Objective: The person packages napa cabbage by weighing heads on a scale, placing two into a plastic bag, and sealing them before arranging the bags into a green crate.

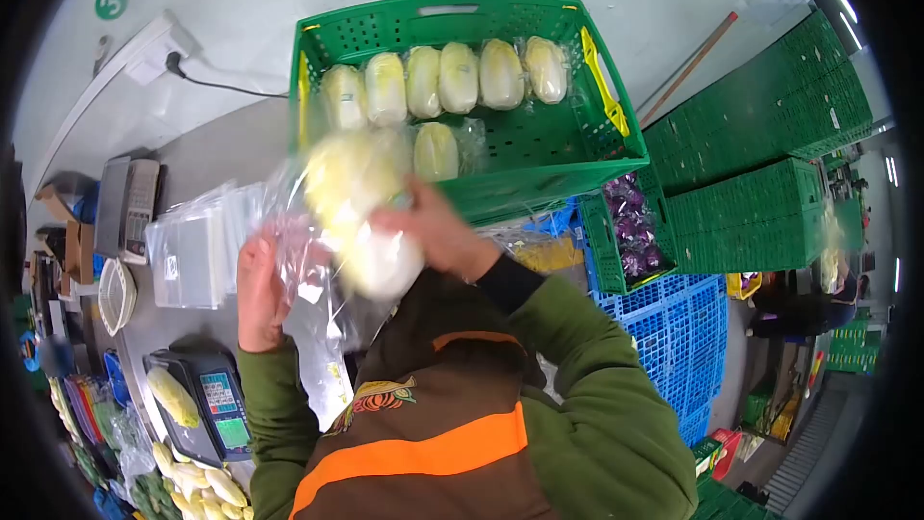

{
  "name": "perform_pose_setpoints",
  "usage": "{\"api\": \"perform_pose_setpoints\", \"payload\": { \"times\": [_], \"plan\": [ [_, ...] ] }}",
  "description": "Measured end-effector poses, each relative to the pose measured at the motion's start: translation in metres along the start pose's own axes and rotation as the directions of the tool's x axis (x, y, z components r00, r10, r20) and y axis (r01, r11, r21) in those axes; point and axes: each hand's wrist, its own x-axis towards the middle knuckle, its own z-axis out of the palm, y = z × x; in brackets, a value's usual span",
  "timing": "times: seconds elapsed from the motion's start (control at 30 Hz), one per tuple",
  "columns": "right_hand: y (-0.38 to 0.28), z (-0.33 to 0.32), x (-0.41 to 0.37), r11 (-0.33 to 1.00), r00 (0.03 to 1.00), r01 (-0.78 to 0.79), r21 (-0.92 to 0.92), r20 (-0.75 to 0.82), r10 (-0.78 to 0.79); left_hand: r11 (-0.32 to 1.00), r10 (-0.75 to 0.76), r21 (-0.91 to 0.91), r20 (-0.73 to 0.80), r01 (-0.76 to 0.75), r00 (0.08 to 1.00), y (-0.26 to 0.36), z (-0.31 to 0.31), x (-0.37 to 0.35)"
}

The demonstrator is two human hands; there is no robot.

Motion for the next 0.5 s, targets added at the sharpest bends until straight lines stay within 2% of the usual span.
{"api": "perform_pose_setpoints", "payload": {
  "times": [0.03, 0.1, 0.13, 0.17, 0.2, 0.23, 0.27, 0.3, 0.37, 0.4, 0.43, 0.5],
  "plan": [
    [-0.033, -0.021, 0.006, 0.996, 0.991, 0.064, -0.056, -0.111, -0.069, 0.99, 0.137, -0.006, -0.009, -0.138, 0.99, 0.005, 0.023, 0.022],
    [-0.098, -0.069, 0.019, 0.932, 0.939, 0.148, -0.33, -0.247, -0.237, 0.983, 0.178, 0.072, -0.162, -0.168, 0.971, 0.008, 0.044, 0.049],
    [-0.129, -0.09, 0.022, 0.754, 0.877, 0.051, -0.655, -0.331, -0.348, 0.986, 0.161, 0.062, -0.168, -0.152, 0.973, 0.002, 0.043, 0.054],
    [-0.148, -0.102, 0.024, 0.615, 0.819, 0.156, -0.773, -0.247, -0.518, 0.972, 0.209, 0.164, -0.292, -0.167, 0.933, -0.008, 0.037, 0.056],
    [-0.158, -0.135, 0.028, 0.068, 0.677, 0.093, -0.993, 0.013, -0.736, 0.949, 0.267, 0.27, -0.405, -0.164, 0.875, -0.018, 0.032, 0.057],
    [-0.163, -0.152, 0.026, 0.074, 0.689, 0.085, -0.994, 0.005, -0.725, 0.953, 0.251, 0.265, -0.415, -0.148, 0.875, -0.029, 0.027, 0.054],
    [-0.167, -0.167, 0.025, -0.27, 0.732, -0.119, -0.955, 0.099, -0.674, 0.94, 0.296, 0.307, -0.511, -0.151, 0.807, -0.039, 0.023, 0.049],
    [-0.168, -0.183, 0.025, -0.585, 0.791, -0.274, -0.763, 0.168, -0.589, 0.925, 0.342, 0.351, -0.597, -0.147, 0.726, -0.05, 0.018, 0.043],
    [-0.151, -0.221, 0.03, -0.596, 0.837, -0.238, -0.767, 0.149, -0.526, 0.94, 0.3, 0.327, -0.667, -0.094, 0.682, -0.067, 0.011, 0.029],
    [-0.14, -0.231, 0.034, -0.532, 0.91, -0.294, -0.794, -0.063, -0.41, 0.951, 0.274, 0.303, -0.721, -0.066, 0.637, -0.074, 0.009, 0.021],
    [-0.128, -0.24, 0.04, -0.478, 0.93, -0.357, -0.802, -0.261, -0.258, 0.95, 0.271, 0.307, -0.735, -0.051, 0.622, -0.08, 0.008, 0.014],
    [-0.094, -0.277, 0.058, -0.24, 0.874, -0.484, -0.841, -0.48, -0.082, 0.966, 0.182, 0.256, -0.787, 0.044, 0.59, -0.089, 0.007, 0.001]
  ]
}}
